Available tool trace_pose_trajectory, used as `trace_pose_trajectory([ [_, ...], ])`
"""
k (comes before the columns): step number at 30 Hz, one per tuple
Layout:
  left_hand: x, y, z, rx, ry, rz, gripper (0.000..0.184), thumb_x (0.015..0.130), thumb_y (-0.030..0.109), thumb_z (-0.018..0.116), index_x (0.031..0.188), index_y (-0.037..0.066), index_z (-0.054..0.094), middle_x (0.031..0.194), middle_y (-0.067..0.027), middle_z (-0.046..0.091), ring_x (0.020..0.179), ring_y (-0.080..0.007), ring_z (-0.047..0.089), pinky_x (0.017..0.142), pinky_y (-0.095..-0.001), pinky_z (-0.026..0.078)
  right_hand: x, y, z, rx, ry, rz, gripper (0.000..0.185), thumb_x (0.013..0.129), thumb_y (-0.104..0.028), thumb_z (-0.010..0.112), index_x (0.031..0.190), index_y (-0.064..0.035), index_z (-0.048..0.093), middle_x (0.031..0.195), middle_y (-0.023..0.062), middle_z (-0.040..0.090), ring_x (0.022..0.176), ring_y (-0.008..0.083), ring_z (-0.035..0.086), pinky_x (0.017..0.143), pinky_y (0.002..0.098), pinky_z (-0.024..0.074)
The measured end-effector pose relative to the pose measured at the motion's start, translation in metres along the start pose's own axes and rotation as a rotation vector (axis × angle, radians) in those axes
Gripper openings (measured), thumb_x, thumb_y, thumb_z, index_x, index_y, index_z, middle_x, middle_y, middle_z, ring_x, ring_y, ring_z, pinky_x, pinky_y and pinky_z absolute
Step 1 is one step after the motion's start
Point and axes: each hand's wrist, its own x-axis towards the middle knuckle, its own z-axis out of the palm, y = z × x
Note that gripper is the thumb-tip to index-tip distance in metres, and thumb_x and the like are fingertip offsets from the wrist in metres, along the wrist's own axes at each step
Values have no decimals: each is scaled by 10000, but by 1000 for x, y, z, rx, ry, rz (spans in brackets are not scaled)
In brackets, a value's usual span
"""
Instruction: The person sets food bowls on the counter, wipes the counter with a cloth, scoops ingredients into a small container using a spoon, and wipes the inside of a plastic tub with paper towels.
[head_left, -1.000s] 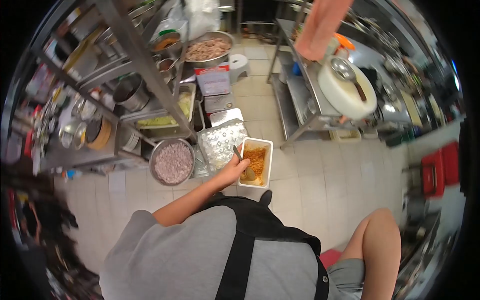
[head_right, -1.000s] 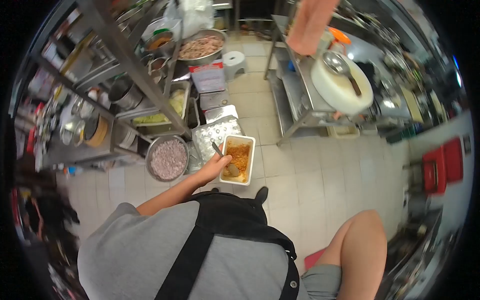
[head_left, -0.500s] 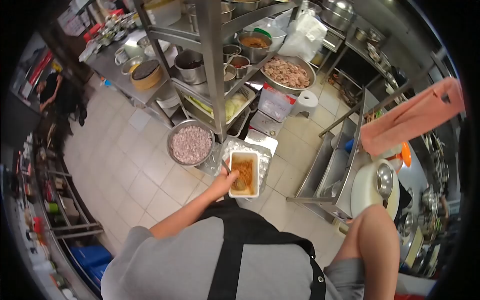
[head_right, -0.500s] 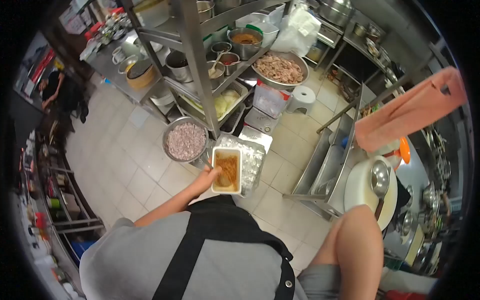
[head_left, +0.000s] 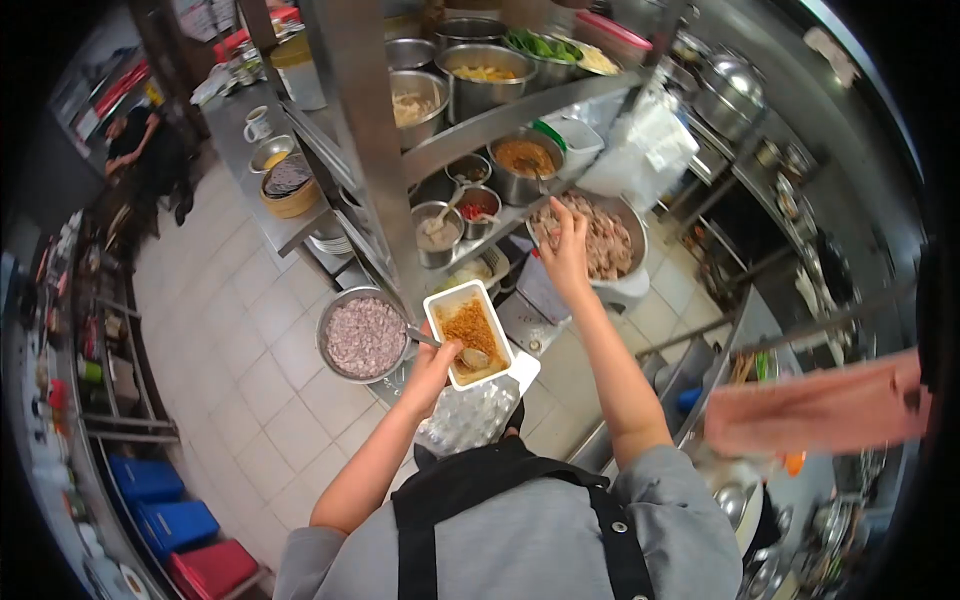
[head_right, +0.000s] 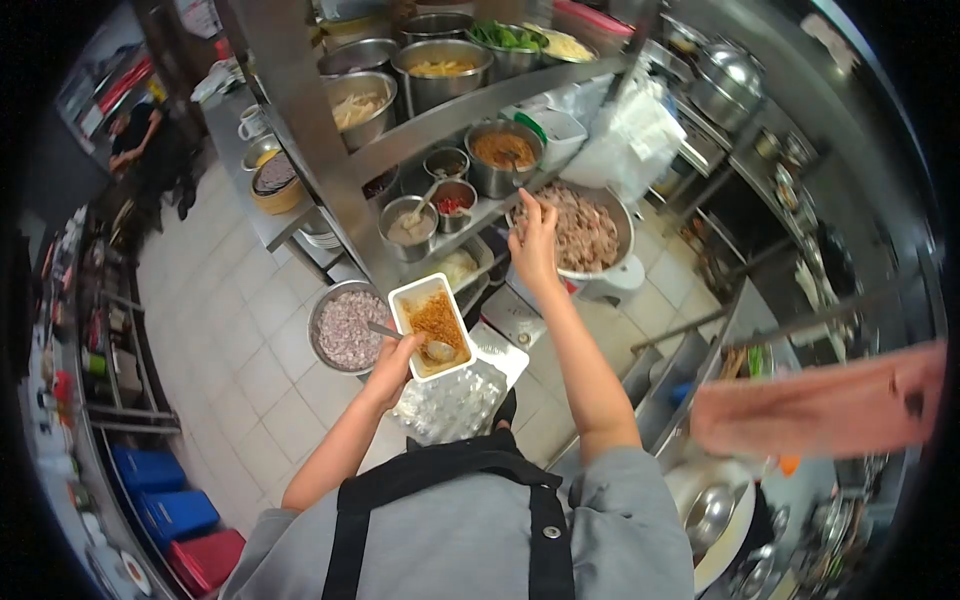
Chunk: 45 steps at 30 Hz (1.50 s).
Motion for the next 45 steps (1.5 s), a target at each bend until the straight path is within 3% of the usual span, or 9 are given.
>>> trace_pose_trajectory([
  [5, 51, 21, 54, -143, 100, -34, 739, 909, 220, 547, 1505, 190, 111, 1350, -97, 424, 1204, -198, 497, 823, -363, 546, 105, 68, 21, -60, -383, -187, 302, 830, 2, 615, 1126, -55, 617, 1158, 164, 523, 1028, 372, 568, 851, 429, 480],
  [10, 95, 38, 88, -190, 110, 11, 848, 902, 216, 588, 1494, 222, -20, 1321, -131, 443, 1124, -219, 563, 834, -382, 550, 152, 88, 26, -61, -305, -489, 149, 878, -35, 573, 1024, -28, 599, 1031, 173, 570, 959, 385, 584, 806, 439, 481],
  [15, 122, 58, 109, -161, 191, -22, 901, 877, 196, 627, 1488, 142, -32, 1355, -140, 417, 1201, -262, 515, 917, -424, 514, 180, 109, 13, 54, -114, -288, 153, 984, -94, 463, 1048, 2, 564, 1006, 189, 585, 912, 383, 580, 785, 433, 474],
  [18, 133, 61, 115, -209, 178, 25, 839, 889, 209, 608, 1473, 179, 6, 1367, -127, 409, 1174, -246, 537, 891, -415, 523, 188, 137, 18, 78, -50, -251, 178, 1004, -123, 445, 1039, 13, 554, 1007, 194, 591, 926, 381, 579, 798, 413, 471],
  [20, 139, 59, 117, -252, 158, 47, 795, 908, 210, 575, 1470, 186, 14, 1393, -127, 384, 1194, -242, 526, 916, -413, 507, 188, 148, 28, 94, -8, -296, 202, 1017, -148, 430, 1028, 14, 549, 996, 186, 601, 869, 333, 612, 753, 392, 492],
  [26, 145, 58, 128, -408, 89, 137, 771, 938, 172, 525, 1488, 177, -15, 1480, -121, 254, 1323, -259, 397, 1013, -444, 441, 167, 167, 52, 397, 105, 50, 282, 1043, -191, 359, 1002, 27, 533, 958, 144, 628, 752, 206, 647, 697, 328, 528],
  [34, 166, 69, 127, -396, 79, 246, 798, 968, 220, 573, 1462, 186, -52, 1397, -159, 376, 1218, -271, 514, 1005, -443, 455, 160, 176, 59, 633, 173, 371, 300, 1039, -195, 329, 988, 43, 504, 960, 174, 643, 706, 216, 672, 669, 309, 538],
  [39, 201, 79, 114, -300, 151, 181, 950, 892, 340, 687, 1505, 167, -18, 1395, -117, 404, 1167, -251, 541, 961, -426, 439, 169, 185, 59, 743, 199, 550, 314, 1027, -192, 315, 1016, 70, 487, 957, 204, 638, 702, 252, 677, 639, 304, 560],
  [45, 236, 79, 106, -263, 273, 174, 1032, 805, 314, 783, 1511, 158, 46, 1371, -102, 416, 1133, -213, 528, 953, -390, 422, 177, 199, 48, 794, 222, 604, 304, 1009, -188, 322, 1051, 80, 458, 1003, 243, 613, 809, 300, 666, 708, 328, 588],
])
